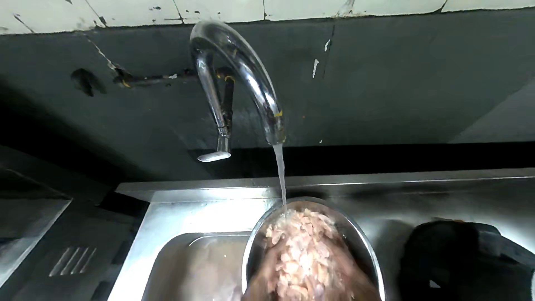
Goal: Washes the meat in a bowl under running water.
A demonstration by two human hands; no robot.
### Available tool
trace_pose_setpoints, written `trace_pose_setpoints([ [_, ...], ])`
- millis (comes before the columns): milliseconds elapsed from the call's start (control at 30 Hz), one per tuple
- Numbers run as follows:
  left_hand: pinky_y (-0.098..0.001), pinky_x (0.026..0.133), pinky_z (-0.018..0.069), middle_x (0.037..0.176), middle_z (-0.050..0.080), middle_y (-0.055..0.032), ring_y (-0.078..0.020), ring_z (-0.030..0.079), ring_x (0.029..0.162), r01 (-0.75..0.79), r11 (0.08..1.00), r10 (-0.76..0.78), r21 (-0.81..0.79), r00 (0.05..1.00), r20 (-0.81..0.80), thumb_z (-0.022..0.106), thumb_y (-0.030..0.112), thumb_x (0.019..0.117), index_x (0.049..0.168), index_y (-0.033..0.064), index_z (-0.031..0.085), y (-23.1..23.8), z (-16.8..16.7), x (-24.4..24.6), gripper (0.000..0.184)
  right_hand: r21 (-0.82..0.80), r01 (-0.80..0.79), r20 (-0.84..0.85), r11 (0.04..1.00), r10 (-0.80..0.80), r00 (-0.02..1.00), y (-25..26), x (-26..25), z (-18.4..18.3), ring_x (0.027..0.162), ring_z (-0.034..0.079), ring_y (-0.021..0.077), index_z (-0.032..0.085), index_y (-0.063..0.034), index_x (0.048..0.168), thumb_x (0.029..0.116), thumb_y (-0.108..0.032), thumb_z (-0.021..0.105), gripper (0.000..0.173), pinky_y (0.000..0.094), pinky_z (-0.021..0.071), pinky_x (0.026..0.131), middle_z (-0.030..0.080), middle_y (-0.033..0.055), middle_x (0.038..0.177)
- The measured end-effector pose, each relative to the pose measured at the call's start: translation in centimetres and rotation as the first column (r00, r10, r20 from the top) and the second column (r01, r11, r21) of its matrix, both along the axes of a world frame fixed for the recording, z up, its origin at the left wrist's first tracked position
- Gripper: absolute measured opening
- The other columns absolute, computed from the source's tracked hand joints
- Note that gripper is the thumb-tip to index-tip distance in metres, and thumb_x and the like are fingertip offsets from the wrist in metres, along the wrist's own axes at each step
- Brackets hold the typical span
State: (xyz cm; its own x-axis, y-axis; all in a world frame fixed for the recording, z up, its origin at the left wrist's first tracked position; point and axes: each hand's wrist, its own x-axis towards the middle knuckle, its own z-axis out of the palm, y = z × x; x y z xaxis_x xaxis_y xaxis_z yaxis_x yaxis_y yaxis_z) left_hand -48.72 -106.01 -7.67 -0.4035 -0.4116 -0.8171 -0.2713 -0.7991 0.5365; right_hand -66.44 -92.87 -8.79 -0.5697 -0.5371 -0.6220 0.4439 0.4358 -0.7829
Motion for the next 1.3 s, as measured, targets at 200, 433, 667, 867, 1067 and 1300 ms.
trace_pose_setpoints([
  [200,-0.0419,0.076,0.0583,0.100,0.067,-0.0131,-0.0217,0.067,0.087,-0.019,1.000,0.021,0.013,0.994,-0.104,0.046,0.017,0.1078,0.129,0.0032,0.054,1.8,2.1,-3.2,0.026,-0.198,0.090,0.386,0.976,-0.007,0.923,-2.3,3.9,0.7,0.077,0.067,0.0107,0.062,-0.0077,0.112,0.1074,-0.019,0.041,0.024,0.0302,0.0591,0.069,0.069,0.0033,0.087],
  [433,-0.0523,0.086,0.0569,0.098,0.072,-0.0143,-0.0277,0.071,0.093,0.309,0.851,-0.157,-0.424,0.921,0.356,0.046,0.051,0.1057,0.112,0.0037,0.069,1.8,5.2,-5.0,0.054,0.052,0.027,-0.297,0.998,-0.010,0.955,-3.5,4.4,7.1,0.109,0.064,0.0181,0.056,0.0057,0.132,0.0850,-0.020,0.082,0.059,0.0352,0.0527,0.098,0.067,0.0164,0.118],
  [667,-0.0432,0.102,0.0545,0.135,0.062,-0.0139,-0.0227,0.063,0.121,0.239,0.870,-0.179,-0.431,0.968,0.175,0.073,0.025,0.0935,0.143,0.0056,0.052,-1.2,5.7,0.7,0.057,0.163,-0.290,-0.350,0.943,0.330,0.877,2.6,-1.5,6.5,0.112,0.068,0.0220,0.066,-0.0069,0.130,0.0873,-0.023,0.077,0.047,0.0400,0.0599,0.092,0.064,0.0131,0.133],
  [867,-0.0518,0.100,0.0508,0.146,0.054,-0.0159,-0.0295,0.057,0.126,0.137,0.988,-0.139,-0.071,0.990,-0.025,0.046,0.050,0.1064,0.158,0.0156,0.035,-1.5,0.4,-1.8,0.063,0.043,-0.042,-0.113,0.998,0.046,0.992,-2.5,0.3,0.0,0.129,0.058,0.0179,0.057,-0.0078,0.142,0.0961,-0.038,0.071,0.056,0.0396,0.0477,0.110,0.062,0.0104,0.140],
  [1067,-0.0401,0.088,0.0568,0.115,0.067,-0.0156,-0.0213,0.066,0.101,0.070,0.989,-0.081,-0.134,0.993,-0.084,0.049,0.018,0.1079,0.137,0.0005,0.052,0.2,3.1,-4.7,0.034,-0.136,0.058,0.228,0.989,-0.026,0.973,-3.7,3.9,3.1,0.092,0.064,0.0105,0.056,-0.0043,0.131,0.1070,-0.017,0.046,0.029,0.0283,0.0563,0.079,0.066,0.0067,0.107],
  [1300,-0.0521,0.083,0.0565,0.103,0.071,-0.0180,-0.0289,0.069,0.090,0.211,0.871,-0.113,-0.444,0.965,0.238,0.044,0.053,0.1064,0.126,0.0050,0.067,2.1,7.2,-5.5,0.057,-0.071,0.106,-0.203,0.992,-0.119,0.972,-3.1,4.5,7.9,0.107,0.063,0.0159,0.048,0.0095,0.134,0.0910,-0.002,0.070,0.049,0.0295,0.0533,0.094,0.063,0.0178,0.120],
])
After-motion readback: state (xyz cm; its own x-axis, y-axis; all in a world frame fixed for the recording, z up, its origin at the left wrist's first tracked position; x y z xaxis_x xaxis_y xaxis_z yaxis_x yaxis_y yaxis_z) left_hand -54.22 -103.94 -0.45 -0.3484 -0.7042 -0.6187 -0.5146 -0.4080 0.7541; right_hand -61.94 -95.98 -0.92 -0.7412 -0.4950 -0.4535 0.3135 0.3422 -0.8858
